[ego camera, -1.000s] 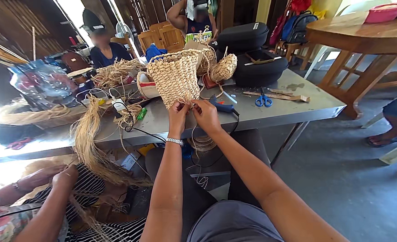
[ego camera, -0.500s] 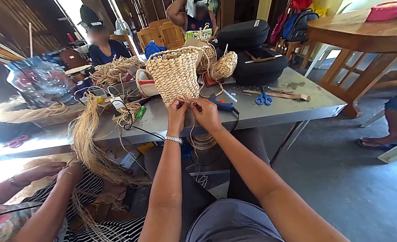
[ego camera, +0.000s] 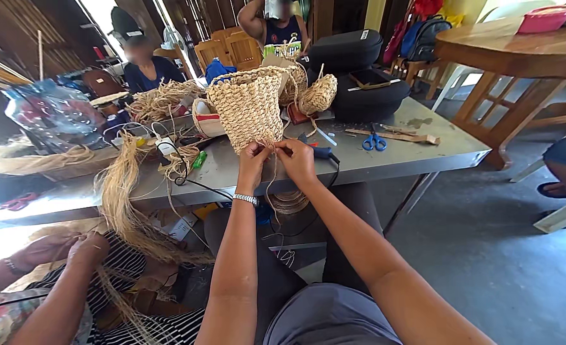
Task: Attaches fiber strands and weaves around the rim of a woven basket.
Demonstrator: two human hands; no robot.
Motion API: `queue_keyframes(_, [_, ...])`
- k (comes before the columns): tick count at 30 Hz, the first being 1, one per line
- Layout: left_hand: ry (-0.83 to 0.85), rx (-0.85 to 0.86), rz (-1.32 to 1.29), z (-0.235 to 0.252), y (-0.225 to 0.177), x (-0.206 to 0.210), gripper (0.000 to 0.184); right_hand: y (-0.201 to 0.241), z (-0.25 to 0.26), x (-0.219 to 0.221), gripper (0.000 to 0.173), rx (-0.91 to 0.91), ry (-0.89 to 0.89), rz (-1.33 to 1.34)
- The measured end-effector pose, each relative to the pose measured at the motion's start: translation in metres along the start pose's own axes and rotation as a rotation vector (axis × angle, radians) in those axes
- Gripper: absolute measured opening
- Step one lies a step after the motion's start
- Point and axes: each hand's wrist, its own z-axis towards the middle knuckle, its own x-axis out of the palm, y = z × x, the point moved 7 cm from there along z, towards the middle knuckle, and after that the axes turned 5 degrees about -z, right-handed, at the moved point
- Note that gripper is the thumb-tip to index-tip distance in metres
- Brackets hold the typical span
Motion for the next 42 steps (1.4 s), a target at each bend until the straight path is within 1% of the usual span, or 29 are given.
queue_keyframes(6, [0.005,0.003,-0.039,0.008,0.004,0.000,0.008,-0.001,0.000,0.001,0.015,0.027,0.018,-0.011])
queue_keyframes(12, [0.006,-0.013,-0.048,0.008,0.005,0.000,0.007,0.000,0.000,0.000,0.014,0.016,0.005,-0.025])
queue_keyframes(20, [0.015,-0.019,-0.012,0.007,0.004,0.001,0.006,0.000,-0.001,0.002,0.014,0.029,-0.002,-0.055])
queue_keyframes(29, [0.000,-0.050,-0.011,0.008,0.006,0.000,0.010,0.005,-0.004,0.003,0.015,-0.069,-0.046,-0.087])
queue_keyframes(32, [0.000,-0.049,-0.002,0.009,0.007,0.000,0.011,0.004,-0.003,0.003,0.015,-0.070,-0.032,-0.065])
queue_keyframes(34, [-0.007,-0.038,0.006,0.009,0.007,-0.001,0.014,0.003,-0.001,0.004,0.015,-0.033,0.001,-0.047])
queue_keyframes(36, [0.000,-0.033,0.020,0.008,0.007,0.000,0.015,0.001,0.001,0.004,0.018,0.026,0.035,-0.031])
queue_keyframes(39, [0.044,-0.040,0.070,0.008,0.006,0.003,0.015,-0.006,0.007,0.002,0.037,0.111,0.101,0.059])
queue_keyframes(41, [0.082,-0.056,0.098,0.008,0.008,0.005,0.014,-0.010,0.011,0.003,0.050,0.110,0.156,0.182])
queue_keyframes(42, [0.100,-0.060,0.100,0.008,0.009,0.006,0.014,-0.011,0.012,0.004,0.052,0.093,0.182,0.229])
